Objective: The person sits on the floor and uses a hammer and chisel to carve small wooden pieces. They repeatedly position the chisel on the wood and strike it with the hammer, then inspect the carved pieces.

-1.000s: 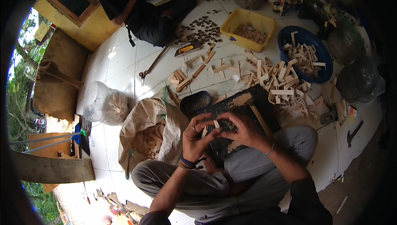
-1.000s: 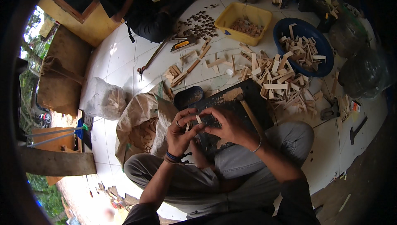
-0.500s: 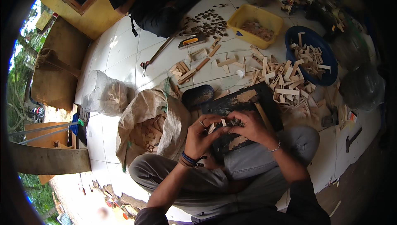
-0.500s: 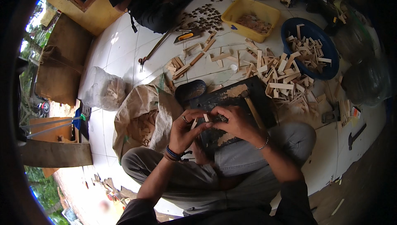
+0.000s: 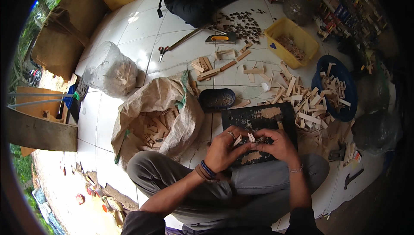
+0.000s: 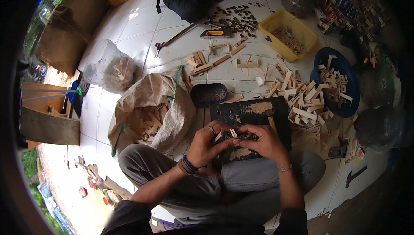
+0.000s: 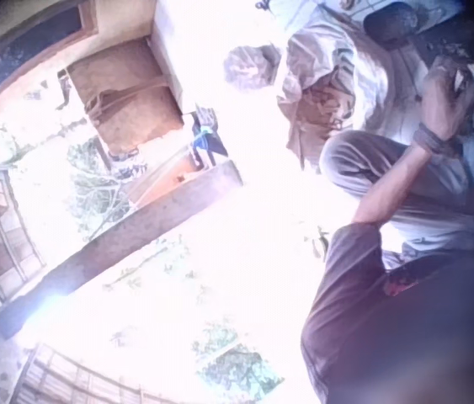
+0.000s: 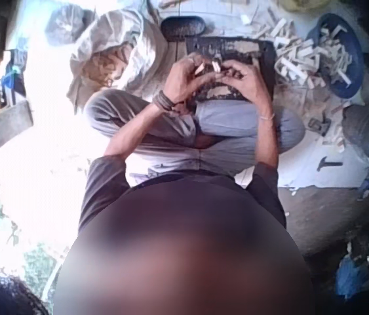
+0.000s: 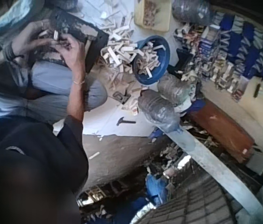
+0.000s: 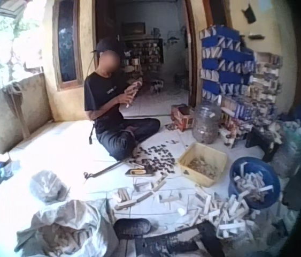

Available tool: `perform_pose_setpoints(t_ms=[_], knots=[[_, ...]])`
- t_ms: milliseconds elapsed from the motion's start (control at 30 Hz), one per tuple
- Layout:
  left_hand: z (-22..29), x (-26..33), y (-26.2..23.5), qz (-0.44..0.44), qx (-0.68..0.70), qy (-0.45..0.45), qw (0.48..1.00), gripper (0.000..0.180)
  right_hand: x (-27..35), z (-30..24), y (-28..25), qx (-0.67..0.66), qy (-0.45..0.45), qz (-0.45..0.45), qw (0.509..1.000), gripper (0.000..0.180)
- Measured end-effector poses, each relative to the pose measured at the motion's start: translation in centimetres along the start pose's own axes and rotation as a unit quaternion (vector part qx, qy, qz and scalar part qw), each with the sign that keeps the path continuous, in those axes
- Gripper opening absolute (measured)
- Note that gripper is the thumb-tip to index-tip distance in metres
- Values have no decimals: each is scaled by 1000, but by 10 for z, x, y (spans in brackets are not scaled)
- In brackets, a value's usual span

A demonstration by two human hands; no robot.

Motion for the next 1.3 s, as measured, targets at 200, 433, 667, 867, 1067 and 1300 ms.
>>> perform_pose_setpoints(t_ms=[200,433,667,867,1067,1300], knots=[[-7,1,3,15,28,6,999,34,-3,6,8,36,16,30,999,28],[-20,10,7,14,-10,29,999,38,4,10,16,60,39,39,997,30],[9,0,-9,44,-5,7,999,54,3,27,27,128,124,104,978,40],[74,25,-120,-9,29,86,996,43,15,29,41,52,158,122,979,38],[-23,75,-299,38,-88,-92,991,35,30,31,42,130,140,139,972,36],[-201,118,-326,124,-372,-150,908,44,44,9,57,70,186,127,972,35]])
Point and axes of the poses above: each hand's wrist, its own x-axis away from the middle knuckle, its own y-axis out of the palm, z = x × y, the point moved 1 cm from there along -x, towards the middle knuckle, and after that the axes turned 14 degrees about x, right-handed, at the moved point
